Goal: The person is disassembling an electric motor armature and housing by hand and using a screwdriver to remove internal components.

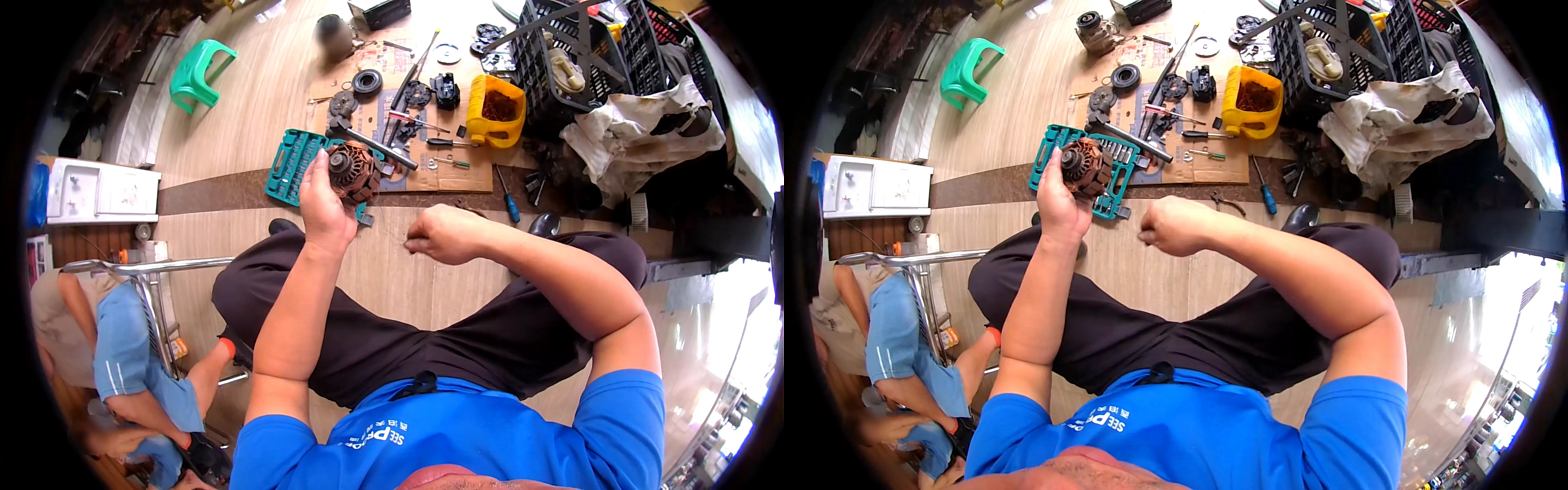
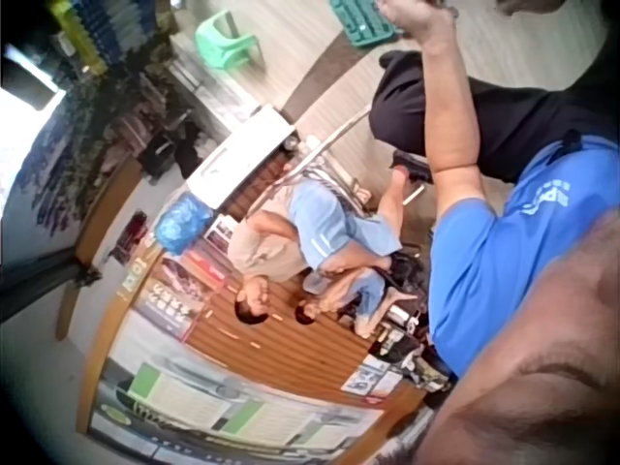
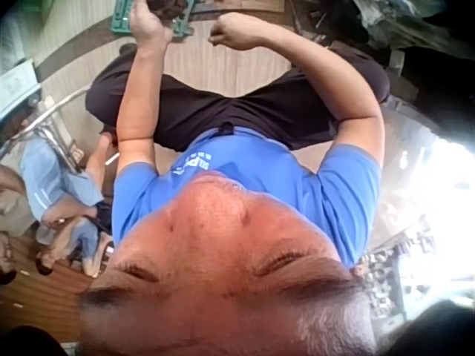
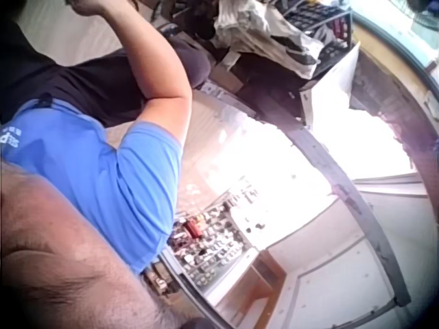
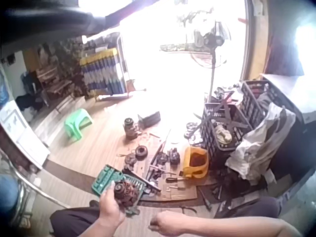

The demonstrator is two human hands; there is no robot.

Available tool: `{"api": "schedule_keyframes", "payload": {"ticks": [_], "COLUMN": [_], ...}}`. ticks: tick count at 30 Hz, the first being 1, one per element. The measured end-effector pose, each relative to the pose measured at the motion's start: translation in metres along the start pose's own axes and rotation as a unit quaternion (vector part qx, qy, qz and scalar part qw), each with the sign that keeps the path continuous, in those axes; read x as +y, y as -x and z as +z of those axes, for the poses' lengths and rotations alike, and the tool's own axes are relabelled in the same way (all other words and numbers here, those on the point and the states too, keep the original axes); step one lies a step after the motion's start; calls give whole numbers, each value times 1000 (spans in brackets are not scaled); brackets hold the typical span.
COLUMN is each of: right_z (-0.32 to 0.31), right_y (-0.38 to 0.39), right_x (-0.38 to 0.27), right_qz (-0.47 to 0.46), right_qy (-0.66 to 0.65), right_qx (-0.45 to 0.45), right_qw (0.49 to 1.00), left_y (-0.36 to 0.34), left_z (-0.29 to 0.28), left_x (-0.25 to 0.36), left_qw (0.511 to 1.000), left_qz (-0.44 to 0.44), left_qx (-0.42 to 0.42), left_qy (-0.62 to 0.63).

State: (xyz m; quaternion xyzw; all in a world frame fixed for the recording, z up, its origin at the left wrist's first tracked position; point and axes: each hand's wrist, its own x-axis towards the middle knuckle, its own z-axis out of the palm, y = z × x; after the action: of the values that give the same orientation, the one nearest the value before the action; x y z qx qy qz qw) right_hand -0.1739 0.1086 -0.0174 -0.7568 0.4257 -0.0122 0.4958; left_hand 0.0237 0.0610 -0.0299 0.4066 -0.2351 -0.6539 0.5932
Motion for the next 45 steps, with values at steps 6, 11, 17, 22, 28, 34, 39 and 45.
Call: {"api": "schedule_keyframes", "payload": {"ticks": [6, 11, 17, 22, 28, 34, 39, 45], "right_z": [-24, -58, -90, -93, -87, -46, 13, -19], "right_y": [-5, 12, 44, 60, 85, 97, 78, 80], "right_x": [26, 53, 43, 32, 1, -22, 2, 78], "right_qz": [180, 153, 72, 25, -42, -105, 79, 97], "right_qy": [74, 64, 14, -10, -106, -105, 151, 179], "right_qx": [124, 303, 227, 355, 309, 93, 60, 289], "right_qw": [973, 938, 971, 934, 944, 985, 984, 935], "left_y": [-3, 4, -1, -1, -11, -28, -34, -26], "left_z": [-18, -5, -14, -6, -13, -22, -30, -44], "left_x": [8, 14, 11, 19, 8, 20, 40, 65], "left_qw": [995, 996, 997, 993, 968, 983, 985, 986], "left_qz": [-82, -72, 25, 36, 145, 114, -23, -105], "left_qx": [-39, -51, -24, -21, 65, 139, 151, 8], "left_qy": [37, 29, -69, -111, -197, -45, 78, 130]}}
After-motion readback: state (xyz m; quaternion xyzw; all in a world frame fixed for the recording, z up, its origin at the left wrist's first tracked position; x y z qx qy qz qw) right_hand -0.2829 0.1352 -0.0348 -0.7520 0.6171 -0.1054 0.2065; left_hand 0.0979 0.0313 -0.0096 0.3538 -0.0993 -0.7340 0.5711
